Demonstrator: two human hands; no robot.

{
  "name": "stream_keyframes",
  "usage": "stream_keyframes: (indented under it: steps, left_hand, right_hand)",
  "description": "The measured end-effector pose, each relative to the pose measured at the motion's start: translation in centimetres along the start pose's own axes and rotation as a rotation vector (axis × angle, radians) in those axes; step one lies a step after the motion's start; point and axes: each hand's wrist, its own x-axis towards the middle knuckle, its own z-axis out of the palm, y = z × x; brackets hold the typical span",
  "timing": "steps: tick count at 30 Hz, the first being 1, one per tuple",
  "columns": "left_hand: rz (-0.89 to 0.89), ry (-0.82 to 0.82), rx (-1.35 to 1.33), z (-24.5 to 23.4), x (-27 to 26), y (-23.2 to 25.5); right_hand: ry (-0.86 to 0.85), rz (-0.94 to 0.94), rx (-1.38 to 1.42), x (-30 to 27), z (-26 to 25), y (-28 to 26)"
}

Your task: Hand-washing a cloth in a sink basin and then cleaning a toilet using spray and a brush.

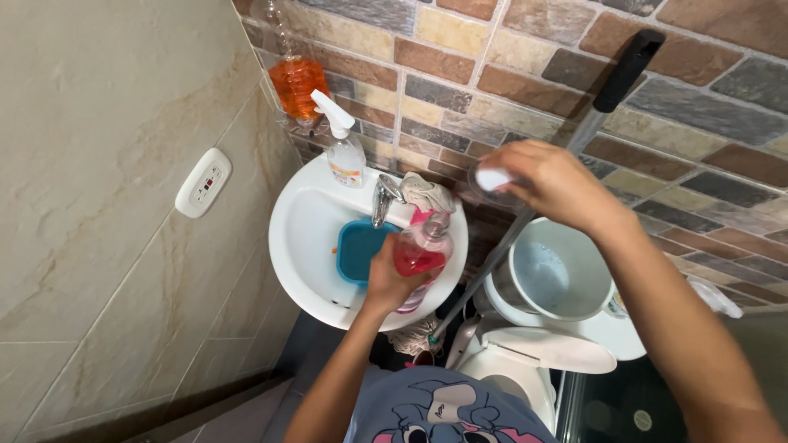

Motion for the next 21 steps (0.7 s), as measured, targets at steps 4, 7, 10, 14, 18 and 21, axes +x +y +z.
stream_keyframes:
  steps: [4, 7, 10, 14, 18, 21]
  left_hand:
    - [-0.036, 0.022, -0.022, -1.3, -1.2, 1.2]
    - [-0.067, 0.042, -0.002, -2.5, -1.9, 1.6]
    - [-0.097, 0.032, 0.056, -3.3, -2.0, 0.4]
    - [-0.125, 0.064, 0.008, -4.6, -1.9, -0.9]
    - [-0.19, 0.056, 0.014, -6.4, -1.8, -1.4]
    - [-0.23, 0.054, -0.024, -7.3, -2.3, -0.8]
  right_hand:
    - [-0.122, 0.158, -0.192, -2.1, 6.3, 6.0]
    - [-0.133, 0.207, -0.193, -2.4, 8.2, 6.5]
    - [-0.089, 0.157, -0.318, -2.5, 8.9, 5.8]
    - [0.112, 0.096, -0.293, -2.7, 9.9, 4.9]
    - [0.223, -0.077, -0.106, -4.9, 20.1, 7.0]
    - [0.292, -0.283, -0.009, -3.8, 22.1, 2.3]
